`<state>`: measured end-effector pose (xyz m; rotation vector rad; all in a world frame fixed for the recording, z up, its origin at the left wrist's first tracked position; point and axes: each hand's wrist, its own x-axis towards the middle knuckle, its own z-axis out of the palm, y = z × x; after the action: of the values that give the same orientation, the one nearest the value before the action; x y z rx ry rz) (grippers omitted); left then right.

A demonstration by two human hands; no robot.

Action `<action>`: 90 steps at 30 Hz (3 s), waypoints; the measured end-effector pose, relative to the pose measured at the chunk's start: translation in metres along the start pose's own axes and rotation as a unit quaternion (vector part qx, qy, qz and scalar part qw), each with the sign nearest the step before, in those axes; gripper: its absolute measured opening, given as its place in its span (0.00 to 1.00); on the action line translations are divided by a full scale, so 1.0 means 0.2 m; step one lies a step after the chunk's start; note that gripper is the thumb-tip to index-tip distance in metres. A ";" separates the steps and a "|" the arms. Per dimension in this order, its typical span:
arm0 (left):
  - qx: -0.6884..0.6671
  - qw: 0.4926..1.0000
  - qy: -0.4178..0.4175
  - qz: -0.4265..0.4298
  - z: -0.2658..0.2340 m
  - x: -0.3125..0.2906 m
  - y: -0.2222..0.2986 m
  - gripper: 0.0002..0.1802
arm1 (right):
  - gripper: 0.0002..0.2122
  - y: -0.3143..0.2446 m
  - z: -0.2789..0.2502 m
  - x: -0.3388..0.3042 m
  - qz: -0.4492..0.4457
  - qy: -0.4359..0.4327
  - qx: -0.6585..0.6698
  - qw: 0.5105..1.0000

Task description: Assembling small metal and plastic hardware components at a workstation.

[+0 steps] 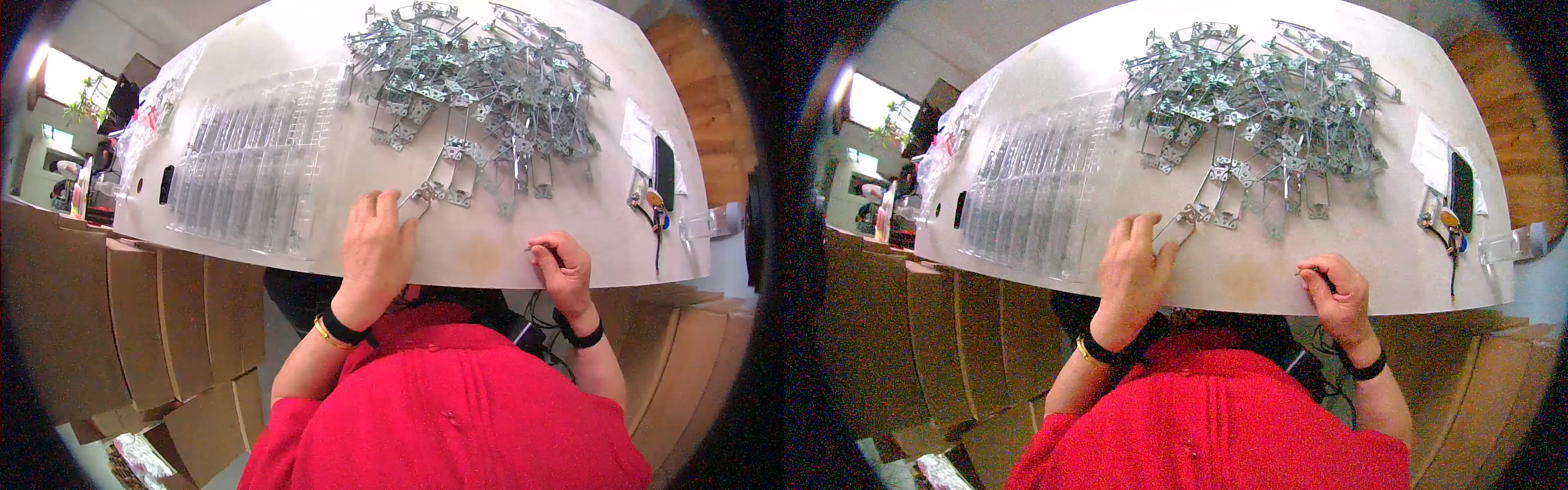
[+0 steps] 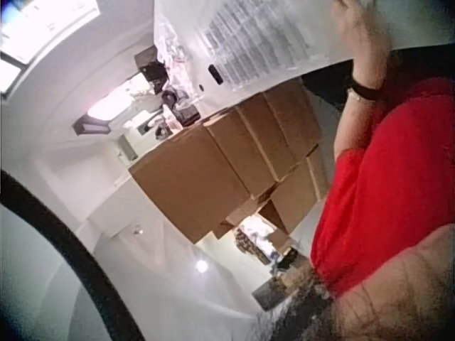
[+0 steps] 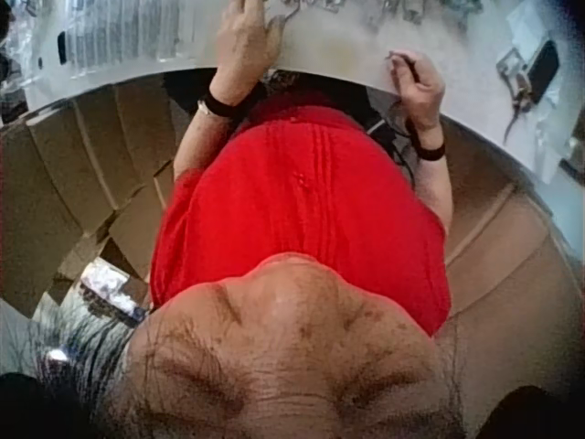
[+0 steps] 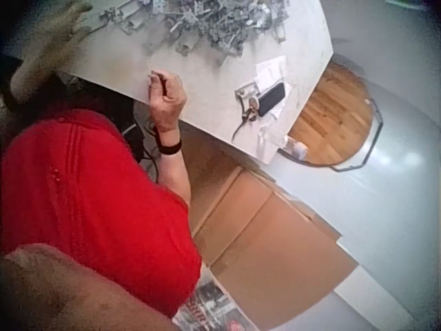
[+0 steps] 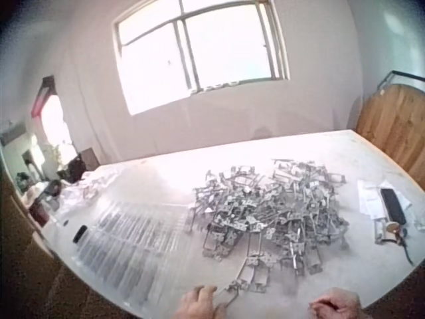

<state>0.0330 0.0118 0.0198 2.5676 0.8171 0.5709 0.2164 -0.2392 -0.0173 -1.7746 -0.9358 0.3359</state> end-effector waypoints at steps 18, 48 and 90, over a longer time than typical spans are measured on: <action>0.050 0.995 -0.074 0.051 0.17 0.15 0.01 0.19 | 0.02 0.00 0.01 -0.01 -0.009 0.021 0.001 1.000; -0.188 0.970 -0.012 -0.155 0.06 0.08 -0.03 0.16 | 0.03 0.00 0.01 0.00 -0.008 0.004 -0.006 1.000; -0.036 0.995 0.087 0.033 0.21 -0.10 -0.11 0.18 | 0.05 -0.02 0.05 0.00 -0.031 0.009 -0.066 0.997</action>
<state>0.0293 0.0067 -0.0316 2.5124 0.7550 0.8379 0.2085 -0.2320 -0.0170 -1.8609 -1.0170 0.2225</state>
